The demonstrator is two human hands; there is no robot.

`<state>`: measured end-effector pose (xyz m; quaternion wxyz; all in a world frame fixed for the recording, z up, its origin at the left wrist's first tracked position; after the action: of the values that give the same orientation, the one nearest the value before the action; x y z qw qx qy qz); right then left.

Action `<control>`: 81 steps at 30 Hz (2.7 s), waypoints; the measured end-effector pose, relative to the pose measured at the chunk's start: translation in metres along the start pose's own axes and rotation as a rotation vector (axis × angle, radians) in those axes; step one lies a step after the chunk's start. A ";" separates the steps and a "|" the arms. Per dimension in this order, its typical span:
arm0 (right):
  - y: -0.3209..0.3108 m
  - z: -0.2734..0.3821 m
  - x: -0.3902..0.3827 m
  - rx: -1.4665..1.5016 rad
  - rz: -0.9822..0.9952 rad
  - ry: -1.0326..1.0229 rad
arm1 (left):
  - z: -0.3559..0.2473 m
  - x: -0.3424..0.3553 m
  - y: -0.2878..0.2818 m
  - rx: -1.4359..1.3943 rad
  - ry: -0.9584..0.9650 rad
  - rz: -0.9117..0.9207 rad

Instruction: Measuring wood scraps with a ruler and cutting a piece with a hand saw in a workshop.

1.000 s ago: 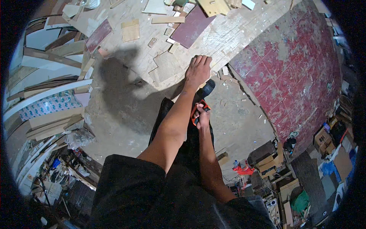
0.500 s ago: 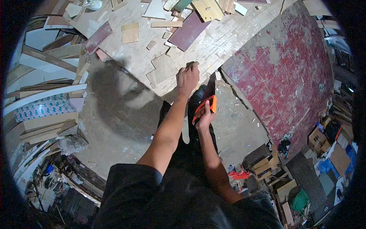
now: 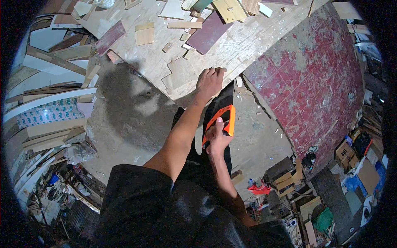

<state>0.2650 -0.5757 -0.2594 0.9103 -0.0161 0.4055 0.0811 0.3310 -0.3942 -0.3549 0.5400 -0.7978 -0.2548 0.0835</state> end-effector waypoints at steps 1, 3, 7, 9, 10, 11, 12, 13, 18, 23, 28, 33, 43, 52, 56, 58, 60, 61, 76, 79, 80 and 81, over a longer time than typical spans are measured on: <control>0.001 0.000 -0.001 -0.005 -0.001 0.041 | 0.001 0.001 0.001 0.002 0.003 -0.001; 0.004 0.000 0.002 0.046 0.016 -0.020 | 0.002 0.000 0.002 -0.023 -0.004 0.004; 0.021 0.014 0.004 -0.090 0.063 -0.056 | 0.001 0.002 0.005 -0.063 -0.017 0.005; 0.033 0.018 0.002 -0.134 0.086 -0.014 | 0.010 0.001 0.007 -0.013 -0.023 0.036; 0.032 0.014 0.004 -0.079 0.095 0.039 | 0.006 0.002 0.007 -0.018 -0.017 0.035; 0.025 0.014 0.005 -0.077 0.089 0.035 | 0.004 0.001 0.003 -0.034 -0.021 0.007; 0.016 0.012 0.005 -0.080 0.071 0.029 | 0.003 0.001 -0.001 -0.049 -0.025 -0.020; 0.008 0.013 0.004 -0.082 0.047 0.023 | 0.000 0.002 -0.001 -0.056 -0.017 -0.018; 0.022 -0.002 0.027 0.072 0.129 0.201 | -0.002 -0.007 0.016 0.024 -0.017 0.062; -0.004 -0.011 -0.009 -0.106 -0.015 0.060 | 0.004 0.000 0.016 0.007 0.006 0.029; 0.010 0.003 -0.002 -0.013 -0.072 -0.059 | 0.006 0.002 0.015 -0.012 0.014 -0.016; 0.022 0.005 -0.018 0.030 -0.058 -0.027 | 0.005 0.001 0.014 -0.012 0.003 0.007; 0.032 -0.001 -0.028 0.191 -0.040 0.016 | 0.004 0.002 0.012 0.004 -0.020 0.053; 0.035 0.000 -0.037 0.147 -0.081 -0.019 | 0.004 0.002 0.012 0.008 -0.020 0.061; 0.033 -0.002 -0.032 0.123 -0.083 -0.032 | 0.001 0.003 0.008 -0.013 0.006 0.017; 0.030 0.002 -0.041 0.142 -0.010 0.033 | 0.003 0.000 0.009 -0.011 -0.003 0.044; 0.036 0.001 -0.037 0.121 0.011 0.038 | 0.002 0.002 0.009 -0.019 0.000 0.047; 0.041 0.000 -0.034 0.099 0.034 0.043 | 0.002 0.003 0.010 -0.027 0.001 0.049; 0.010 0.000 -0.030 -0.015 0.063 0.028 | 0.000 0.006 0.004 0.000 0.007 0.007; 0.030 0.008 0.003 0.038 0.125 0.085 | 0.001 0.003 0.007 -0.016 0.009 0.010; 0.033 0.004 0.016 0.145 0.140 0.107 | -0.001 0.002 0.008 0.001 0.014 0.007; 0.021 0.000 0.006 0.114 0.090 0.143 | -0.003 0.000 0.009 0.018 0.018 0.002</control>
<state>0.2652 -0.5540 -0.2628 0.8738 0.0482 0.4740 0.0973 0.3354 -0.3994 -0.3619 0.5495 -0.7938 -0.2482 0.0793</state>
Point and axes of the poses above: each hand's wrist, its own x-axis towards the middle knuckle, its own y-axis out of the palm, z = x × y, the point moved 9 cm from there along x, towards the middle knuckle, and after that the axes turned 2 degrees about y, right-handed, at the moved point
